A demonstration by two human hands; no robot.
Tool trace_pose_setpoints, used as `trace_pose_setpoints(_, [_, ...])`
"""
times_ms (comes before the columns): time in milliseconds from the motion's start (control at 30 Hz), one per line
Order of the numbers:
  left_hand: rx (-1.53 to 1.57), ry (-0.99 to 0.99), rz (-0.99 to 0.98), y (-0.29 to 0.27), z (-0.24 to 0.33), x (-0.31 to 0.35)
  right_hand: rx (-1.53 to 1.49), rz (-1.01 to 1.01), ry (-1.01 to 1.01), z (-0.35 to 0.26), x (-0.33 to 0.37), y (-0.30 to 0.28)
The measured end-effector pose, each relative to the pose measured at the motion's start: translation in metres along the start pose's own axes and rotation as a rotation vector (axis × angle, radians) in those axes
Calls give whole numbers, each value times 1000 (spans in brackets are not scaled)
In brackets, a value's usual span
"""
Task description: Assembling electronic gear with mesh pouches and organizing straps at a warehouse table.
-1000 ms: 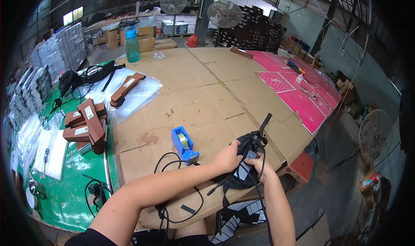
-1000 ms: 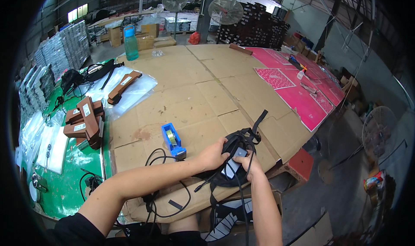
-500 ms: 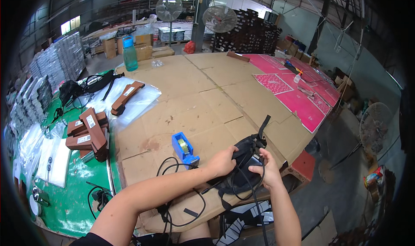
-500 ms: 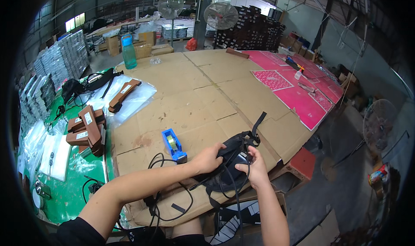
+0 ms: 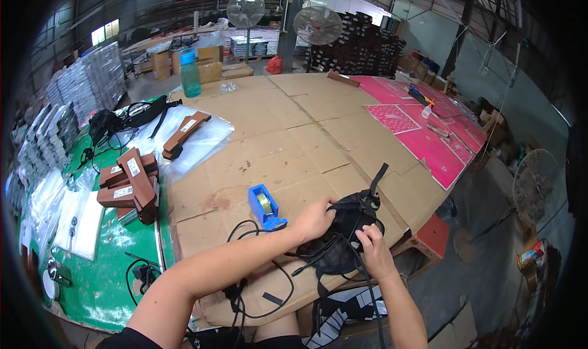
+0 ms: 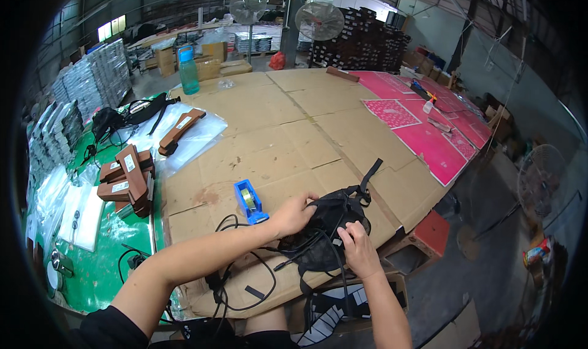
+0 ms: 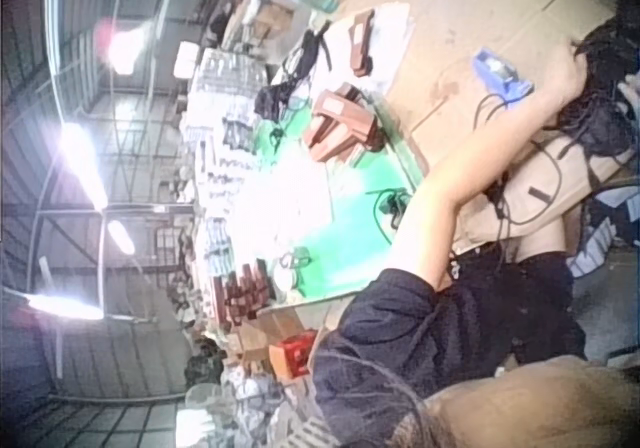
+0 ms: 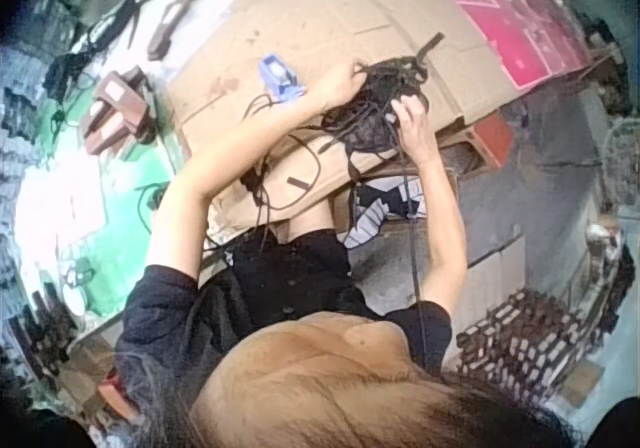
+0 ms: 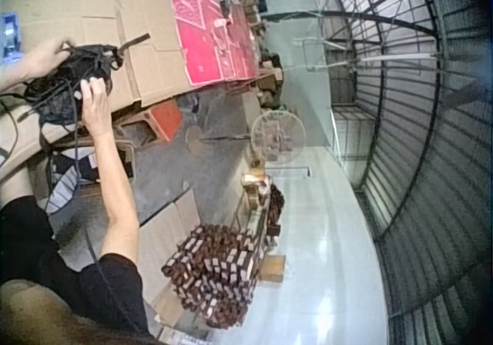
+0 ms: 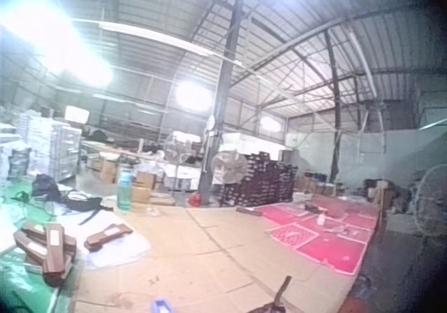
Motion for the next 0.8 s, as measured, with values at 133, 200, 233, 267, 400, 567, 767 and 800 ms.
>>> trace_pose_setpoints(133, [-146,27,10,1,3,3,-43,-108,-48,-5,-12,8])
trace_pose_setpoints(200, [-240,80,10,5,11,8,-87,-144,18,-5,-17,4])
trace_pose_setpoints(233, [-286,93,-44,12,15,11,-127,-181,85,0,-18,6])
trace_pose_setpoints(267, [-331,105,-98,18,17,14,-128,-181,86,-1,-16,6])
trace_pose_setpoints(400, [-399,79,-184,23,15,24,-452,-193,372,20,3,8])
trace_pose_setpoints(567, [-382,111,-188,27,13,21,-424,-223,379,26,8,18])
trace_pose_setpoints(767, [-323,87,-134,25,15,20,260,-289,388,41,-10,19])
trace_pose_setpoints(800, [-296,97,-114,21,17,20,257,-288,386,39,-14,20])
Point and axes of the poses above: each hand's wrist, its own x-axis away from the middle knuckle, its own y-axis out of the palm, z = x × y, the point moved 10 cm from there along -x, towards the middle knuckle, and after that the axes turned 6 degrees about -z, right-handed, at the moved point
